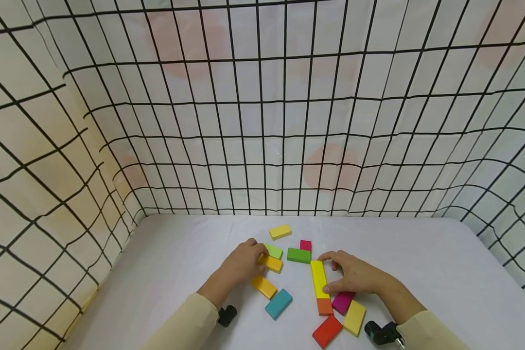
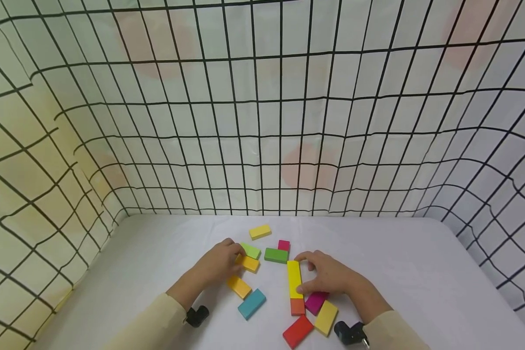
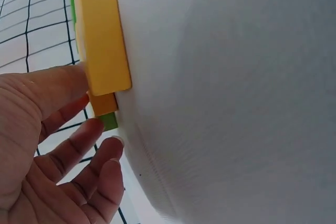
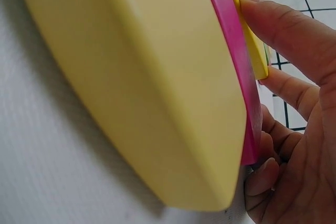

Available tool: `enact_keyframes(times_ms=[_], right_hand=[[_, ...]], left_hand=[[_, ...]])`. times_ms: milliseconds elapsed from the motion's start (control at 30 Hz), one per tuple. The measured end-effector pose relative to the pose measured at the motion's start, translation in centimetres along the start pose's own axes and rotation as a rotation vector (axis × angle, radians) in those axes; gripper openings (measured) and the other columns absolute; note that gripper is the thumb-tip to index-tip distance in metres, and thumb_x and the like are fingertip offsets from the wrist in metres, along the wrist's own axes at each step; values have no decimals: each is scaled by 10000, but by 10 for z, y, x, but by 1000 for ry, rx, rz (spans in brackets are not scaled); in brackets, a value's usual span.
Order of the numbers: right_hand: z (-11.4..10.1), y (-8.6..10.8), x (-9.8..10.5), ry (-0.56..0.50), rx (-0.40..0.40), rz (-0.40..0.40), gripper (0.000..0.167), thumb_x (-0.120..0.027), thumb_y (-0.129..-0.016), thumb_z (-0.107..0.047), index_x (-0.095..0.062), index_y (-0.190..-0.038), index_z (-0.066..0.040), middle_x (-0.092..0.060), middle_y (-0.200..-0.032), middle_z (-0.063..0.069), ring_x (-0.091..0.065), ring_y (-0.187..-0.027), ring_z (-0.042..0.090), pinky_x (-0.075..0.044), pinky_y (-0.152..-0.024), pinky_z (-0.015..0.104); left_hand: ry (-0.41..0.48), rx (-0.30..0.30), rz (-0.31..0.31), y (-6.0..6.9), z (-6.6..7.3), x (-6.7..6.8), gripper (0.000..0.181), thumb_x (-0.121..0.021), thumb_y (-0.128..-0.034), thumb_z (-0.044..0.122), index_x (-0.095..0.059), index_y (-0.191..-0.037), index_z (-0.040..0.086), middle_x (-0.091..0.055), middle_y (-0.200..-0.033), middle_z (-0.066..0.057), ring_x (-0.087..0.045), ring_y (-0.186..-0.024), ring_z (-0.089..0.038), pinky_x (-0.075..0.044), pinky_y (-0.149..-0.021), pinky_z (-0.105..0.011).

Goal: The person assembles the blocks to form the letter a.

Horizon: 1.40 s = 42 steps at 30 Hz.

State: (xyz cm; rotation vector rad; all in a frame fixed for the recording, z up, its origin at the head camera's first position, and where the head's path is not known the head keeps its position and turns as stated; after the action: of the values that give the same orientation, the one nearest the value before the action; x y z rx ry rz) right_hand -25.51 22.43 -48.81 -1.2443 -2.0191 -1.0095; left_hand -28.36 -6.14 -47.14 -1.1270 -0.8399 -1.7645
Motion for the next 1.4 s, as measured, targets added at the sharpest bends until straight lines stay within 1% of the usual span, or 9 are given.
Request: enact_keyframes(times_ms=[67,167,267,400,467,567,800,1200,1400], right_hand=[[0,0,0,2,-1,0,802,-907,-701,-455,-547,-1394,-269,-528,-1062,19,-490,-998,179,-507,-740,313],[-1,0,0,-5,0,-1,801,-910,-698,-447,-547,-1391,-271,-525,-1063,21,-488,-1003,183,-506,-736,315],[-1,0,1,-6,5,1,796,-910,-700,-445,-548,-1387,-271,-522,-1063,20,-486,-1006,182,-501,-736,317],[0,0,2,-3,5,4,800,-911,-698,-449,-548,-1388,-267,-523,-1059,20,-487,-1001,182,-502,-738,317],[1,0,2,-3,2,4,804,-912,-696,-450,-548,-1388,-266,-522,-1058,19,-487,-1000,181,-502,-735,316],[1,1,2,-8,3,6,797,-912,-698,-444,-550,-1384,-263,-521,-1056,20,-485,-996,181,-496,-725,315],[2,0,0,-21,-17,-5,805,-914,-697,-437,-542,-1391,-268,-522,-1066,24,-488,-1008,182,-518,-746,318],[3,-2,-2,-12,-14,-7,815,-918,-684,-439,-545,-1390,-272,-524,-1061,22,-491,-996,177,-527,-733,313],[2,-2,-1,-14,-10,-3,811,-920,-686,-435,-547,-1386,-270,-520,-1058,22,-488,-994,177,-517,-719,305]], left_hand=[[-4,0,3,0,0,0,269,-786,-905,266,-702,-1147,184,-599,-1109,-18,-544,-926,-157,-539,-904,-341],[-19,18,-1,1,0,0,273,-787,-903,296,-694,-1133,183,-593,-1095,-17,-538,-916,-158,-539,-882,-335],[-38,38,7,2,0,1,298,-797,-889,346,-677,-1087,159,-591,-1044,-10,-528,-878,-159,-532,-846,-328],[-49,61,23,1,2,-1,365,-804,-868,424,-653,-1040,140,-580,-941,16,-517,-808,-148,-498,-769,-289],[-47,66,31,0,3,-2,381,-804,-862,445,-645,-1022,139,-562,-891,24,-510,-774,-146,-473,-723,-273],[-40,81,39,-2,5,-4,380,-802,-861,453,-639,-1005,142,-540,-854,27,-507,-753,-146,-450,-695,-261],[-13,132,30,-10,6,-6,377,-802,-866,444,-640,-1018,140,-550,-890,1,-517,-772,-172,-463,-709,-283],[-19,117,37,-14,7,-6,385,-796,-873,443,-635,-1030,131,-555,-894,-3,-515,-762,-174,-473,-710,-278],[-23,121,35,-14,9,-5,392,-799,-869,446,-647,-1041,128,-558,-909,-6,-522,-775,-176,-494,-743,-288]])
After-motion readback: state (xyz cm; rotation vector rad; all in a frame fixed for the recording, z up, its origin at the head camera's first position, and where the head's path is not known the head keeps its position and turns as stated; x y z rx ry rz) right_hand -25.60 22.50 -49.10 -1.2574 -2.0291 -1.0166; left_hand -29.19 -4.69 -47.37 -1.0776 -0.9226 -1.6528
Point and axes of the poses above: each hand's wrist, its own y-axis away from the middle knuckle, its own x-axis out of the back of the hand, z = x × y, the point moved 3 cm from there along -y, towards the middle knuckle
